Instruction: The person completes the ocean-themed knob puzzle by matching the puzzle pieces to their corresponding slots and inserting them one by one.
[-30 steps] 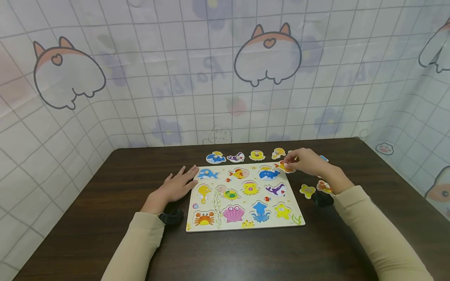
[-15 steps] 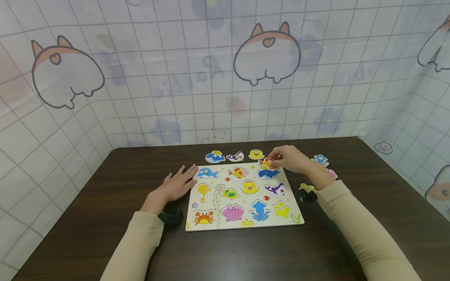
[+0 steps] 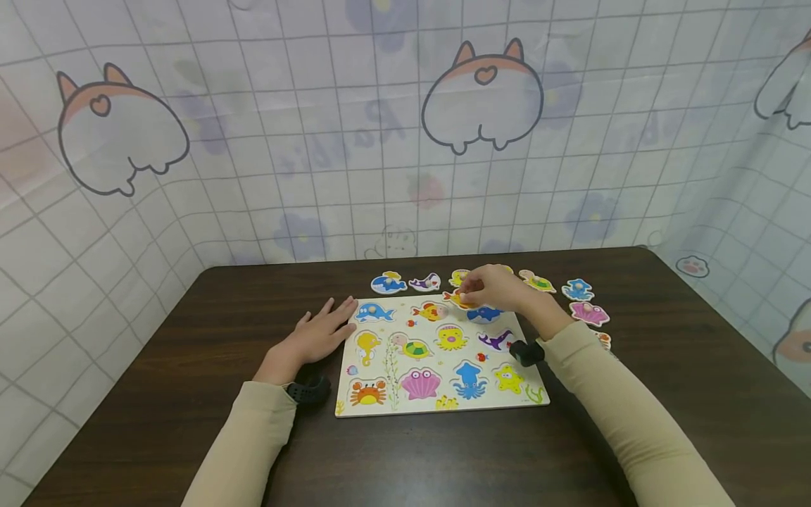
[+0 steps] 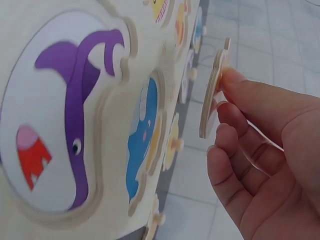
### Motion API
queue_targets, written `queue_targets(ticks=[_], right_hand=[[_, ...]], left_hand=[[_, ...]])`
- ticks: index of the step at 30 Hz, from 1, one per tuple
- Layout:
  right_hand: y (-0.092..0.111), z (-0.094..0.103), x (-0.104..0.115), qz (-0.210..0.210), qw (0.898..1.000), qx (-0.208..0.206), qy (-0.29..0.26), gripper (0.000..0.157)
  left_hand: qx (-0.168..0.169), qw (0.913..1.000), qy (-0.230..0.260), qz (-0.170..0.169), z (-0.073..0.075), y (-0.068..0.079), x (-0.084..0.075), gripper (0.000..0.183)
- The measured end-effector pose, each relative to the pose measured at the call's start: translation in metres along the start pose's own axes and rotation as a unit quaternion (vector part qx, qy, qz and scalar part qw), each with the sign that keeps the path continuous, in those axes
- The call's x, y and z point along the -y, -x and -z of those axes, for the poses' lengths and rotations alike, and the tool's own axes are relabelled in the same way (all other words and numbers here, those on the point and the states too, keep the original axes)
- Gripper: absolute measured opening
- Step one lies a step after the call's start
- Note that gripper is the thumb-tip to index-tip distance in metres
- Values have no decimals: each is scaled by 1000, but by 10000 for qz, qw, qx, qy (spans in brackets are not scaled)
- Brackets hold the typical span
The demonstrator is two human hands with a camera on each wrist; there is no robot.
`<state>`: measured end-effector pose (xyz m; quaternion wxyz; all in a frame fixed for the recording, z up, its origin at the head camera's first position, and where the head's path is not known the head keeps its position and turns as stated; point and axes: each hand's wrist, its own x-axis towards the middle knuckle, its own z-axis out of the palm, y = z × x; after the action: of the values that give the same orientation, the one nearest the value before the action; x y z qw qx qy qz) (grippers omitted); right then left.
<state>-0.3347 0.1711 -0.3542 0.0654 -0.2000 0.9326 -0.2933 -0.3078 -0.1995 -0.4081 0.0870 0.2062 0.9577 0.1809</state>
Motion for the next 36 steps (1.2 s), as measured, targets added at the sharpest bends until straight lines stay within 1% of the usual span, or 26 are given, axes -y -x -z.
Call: queue_targets(ticks=[7, 19, 25, 36], right_hand=[[-6, -7, 8, 115, 9999, 101, 7, 8], [-18, -21, 20, 339, 9985, 282, 326, 8], [-26, -25, 24, 288, 9984, 331, 362, 7], [-37, -32, 31, 173, 9974, 529, 461, 6]], left_hand=[[23, 10000, 21, -6, 1, 0, -1, 63], [36, 10000, 52, 25, 0, 2, 1, 63], [3, 10000, 61, -18, 0, 0, 1, 63], [13, 9999, 101, 29, 1, 1, 0, 64]])
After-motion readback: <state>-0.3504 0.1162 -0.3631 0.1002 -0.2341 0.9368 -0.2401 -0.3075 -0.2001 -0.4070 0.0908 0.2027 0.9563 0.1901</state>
